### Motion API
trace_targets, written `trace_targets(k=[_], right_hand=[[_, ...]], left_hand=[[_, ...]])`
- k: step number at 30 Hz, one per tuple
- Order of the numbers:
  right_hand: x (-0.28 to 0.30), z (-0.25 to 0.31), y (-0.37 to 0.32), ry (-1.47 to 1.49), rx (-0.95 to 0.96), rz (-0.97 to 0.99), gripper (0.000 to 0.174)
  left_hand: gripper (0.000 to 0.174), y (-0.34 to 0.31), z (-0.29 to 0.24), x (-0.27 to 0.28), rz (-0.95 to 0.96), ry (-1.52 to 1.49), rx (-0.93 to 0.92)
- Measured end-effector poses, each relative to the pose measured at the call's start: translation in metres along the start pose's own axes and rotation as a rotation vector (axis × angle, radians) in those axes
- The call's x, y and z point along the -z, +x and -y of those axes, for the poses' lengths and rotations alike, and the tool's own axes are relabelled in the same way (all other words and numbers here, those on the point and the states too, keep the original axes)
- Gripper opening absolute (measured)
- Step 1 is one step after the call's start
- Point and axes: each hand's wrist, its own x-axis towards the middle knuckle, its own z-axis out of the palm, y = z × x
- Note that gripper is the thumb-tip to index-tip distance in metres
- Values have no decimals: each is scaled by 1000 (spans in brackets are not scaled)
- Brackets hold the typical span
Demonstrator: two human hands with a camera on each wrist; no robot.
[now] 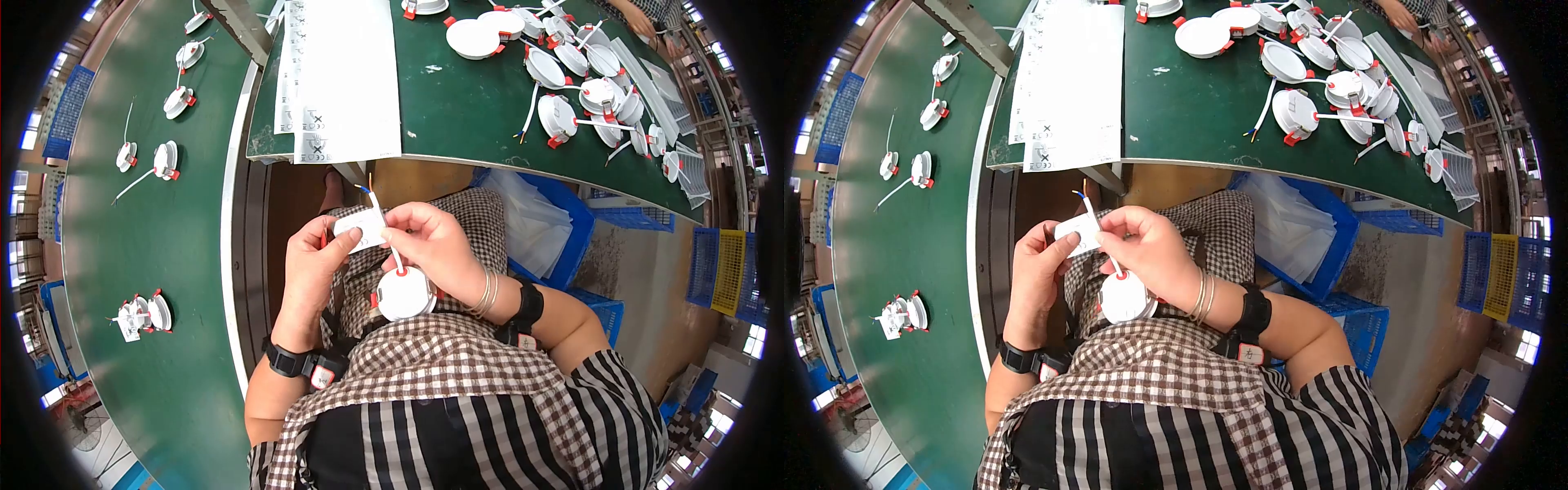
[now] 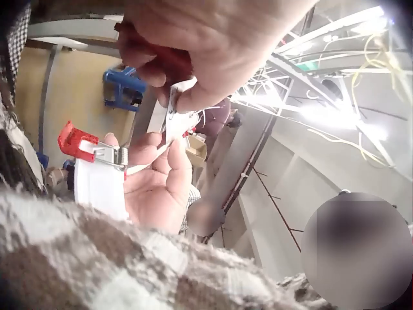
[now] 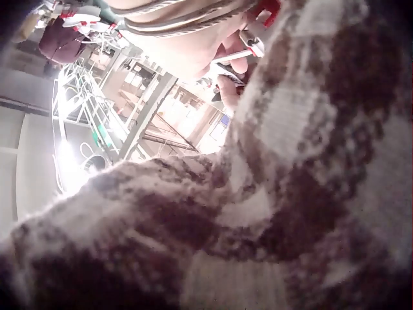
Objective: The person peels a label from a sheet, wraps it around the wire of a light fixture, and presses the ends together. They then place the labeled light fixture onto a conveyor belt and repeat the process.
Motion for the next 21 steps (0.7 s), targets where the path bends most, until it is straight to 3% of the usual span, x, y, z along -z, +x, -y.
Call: trace_targets(k=[6, 8, 10, 13, 21], right_hand=[[5, 1, 0, 45, 54, 59, 11], [5, 3, -1, 128, 64, 63, 12], [2, 9, -5, 196, 35, -25, 12], [4, 5, -5, 224, 70, 3, 13], [10, 1, -4, 155, 208, 19, 10]], left_hand=[[11, -7, -4, -5, -52, 22, -99], [18, -9, -2, -6, -103, -171, -104], [36, -17, 11, -5, 40, -152, 16], [53, -24, 29, -16, 275, -126, 103], [47, -18, 21, -32, 340, -85, 279]])
